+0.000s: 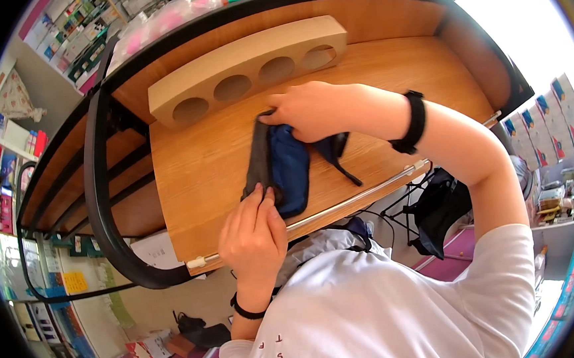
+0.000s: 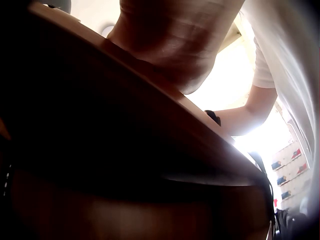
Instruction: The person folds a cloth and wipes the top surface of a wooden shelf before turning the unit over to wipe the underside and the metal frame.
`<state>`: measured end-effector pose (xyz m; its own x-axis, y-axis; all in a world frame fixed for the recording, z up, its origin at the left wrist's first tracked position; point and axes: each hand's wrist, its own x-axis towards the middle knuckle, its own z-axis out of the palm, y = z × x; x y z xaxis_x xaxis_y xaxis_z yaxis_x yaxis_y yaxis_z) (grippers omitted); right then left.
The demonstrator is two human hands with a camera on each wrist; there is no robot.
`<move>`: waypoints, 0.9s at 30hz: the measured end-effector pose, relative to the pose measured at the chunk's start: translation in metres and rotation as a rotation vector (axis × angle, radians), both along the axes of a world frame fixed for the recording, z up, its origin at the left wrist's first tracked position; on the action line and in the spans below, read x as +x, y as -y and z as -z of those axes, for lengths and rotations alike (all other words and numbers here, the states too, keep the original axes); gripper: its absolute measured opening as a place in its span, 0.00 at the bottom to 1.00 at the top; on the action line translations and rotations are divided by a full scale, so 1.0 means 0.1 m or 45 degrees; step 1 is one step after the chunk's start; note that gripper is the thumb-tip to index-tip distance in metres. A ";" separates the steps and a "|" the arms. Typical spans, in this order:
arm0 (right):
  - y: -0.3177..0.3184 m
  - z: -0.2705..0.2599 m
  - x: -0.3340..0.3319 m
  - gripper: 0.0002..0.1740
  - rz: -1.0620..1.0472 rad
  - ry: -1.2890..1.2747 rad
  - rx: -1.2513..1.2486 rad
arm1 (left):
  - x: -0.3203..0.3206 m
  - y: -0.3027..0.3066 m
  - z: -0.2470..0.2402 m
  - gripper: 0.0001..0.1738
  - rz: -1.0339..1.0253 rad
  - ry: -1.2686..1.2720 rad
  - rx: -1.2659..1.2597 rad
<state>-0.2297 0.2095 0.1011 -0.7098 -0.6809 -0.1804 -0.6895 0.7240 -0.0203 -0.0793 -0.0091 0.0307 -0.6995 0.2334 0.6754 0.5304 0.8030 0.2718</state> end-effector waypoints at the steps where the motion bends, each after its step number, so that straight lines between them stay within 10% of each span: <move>1: 0.05 0.07 -0.07 0.35 0.022 -0.010 -0.008 | 0.00 -0.01 -0.01 0.15 0.022 -0.010 -0.008; 11: 0.12 -0.02 0.06 0.33 -0.154 0.007 -0.123 | 0.05 0.00 0.00 0.12 -0.084 0.079 -0.029; 18: -0.34 -0.23 0.69 0.15 -0.066 0.323 -0.099 | 0.06 -0.05 -0.07 0.08 -0.081 0.181 0.028; 27: -1.11 -0.39 1.08 0.19 0.020 -0.292 -0.304 | 0.01 -0.42 -0.27 0.16 0.076 0.459 -0.044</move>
<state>-0.1222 0.3209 0.1400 -0.7244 -0.6732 0.1484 -0.6843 0.7283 -0.0365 -0.0786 0.0331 0.0581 -0.8756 0.2990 0.3793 0.4515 0.7856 0.4230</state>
